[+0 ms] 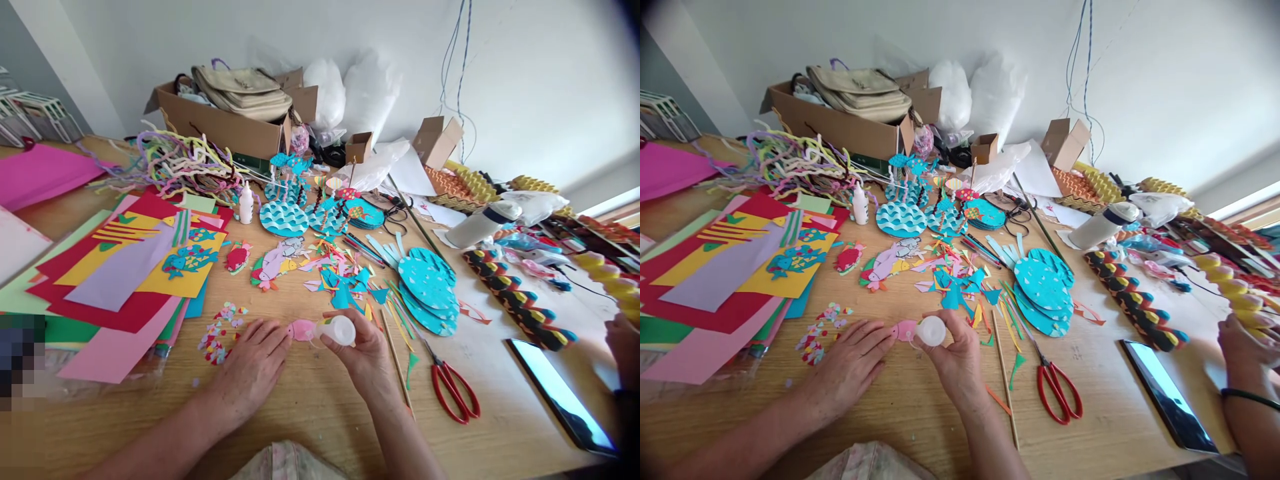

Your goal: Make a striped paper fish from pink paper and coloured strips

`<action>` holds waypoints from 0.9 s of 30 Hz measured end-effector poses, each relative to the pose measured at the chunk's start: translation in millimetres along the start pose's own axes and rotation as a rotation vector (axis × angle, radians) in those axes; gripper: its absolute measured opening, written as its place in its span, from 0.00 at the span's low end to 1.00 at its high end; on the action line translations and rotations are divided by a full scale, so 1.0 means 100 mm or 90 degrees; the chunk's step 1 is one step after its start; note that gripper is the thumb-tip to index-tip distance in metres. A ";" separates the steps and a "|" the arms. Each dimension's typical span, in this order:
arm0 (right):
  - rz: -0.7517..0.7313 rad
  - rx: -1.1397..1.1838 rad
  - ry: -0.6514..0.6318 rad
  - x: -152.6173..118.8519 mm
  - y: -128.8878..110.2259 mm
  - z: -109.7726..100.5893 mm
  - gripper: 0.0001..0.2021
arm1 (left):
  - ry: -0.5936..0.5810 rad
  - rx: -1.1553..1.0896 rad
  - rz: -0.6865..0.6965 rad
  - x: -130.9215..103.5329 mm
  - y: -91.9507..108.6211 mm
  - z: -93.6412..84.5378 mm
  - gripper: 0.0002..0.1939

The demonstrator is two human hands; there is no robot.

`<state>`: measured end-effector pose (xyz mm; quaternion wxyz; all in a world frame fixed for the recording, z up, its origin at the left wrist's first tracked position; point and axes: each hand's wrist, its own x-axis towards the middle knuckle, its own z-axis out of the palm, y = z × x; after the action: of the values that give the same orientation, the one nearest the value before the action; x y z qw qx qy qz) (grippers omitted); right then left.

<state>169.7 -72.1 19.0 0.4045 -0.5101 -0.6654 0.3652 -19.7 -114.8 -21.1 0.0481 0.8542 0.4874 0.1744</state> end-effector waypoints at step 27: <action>0.002 0.047 -0.011 0.16 0.03 0.12 0.09 | 0.011 -0.008 0.003 0.01 0.00 0.01 0.17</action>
<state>158.0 -57.2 14.2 0.4164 -0.4928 -0.6542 0.3946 -18.7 -114.0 -21.9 0.0484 0.8537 0.4845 0.1849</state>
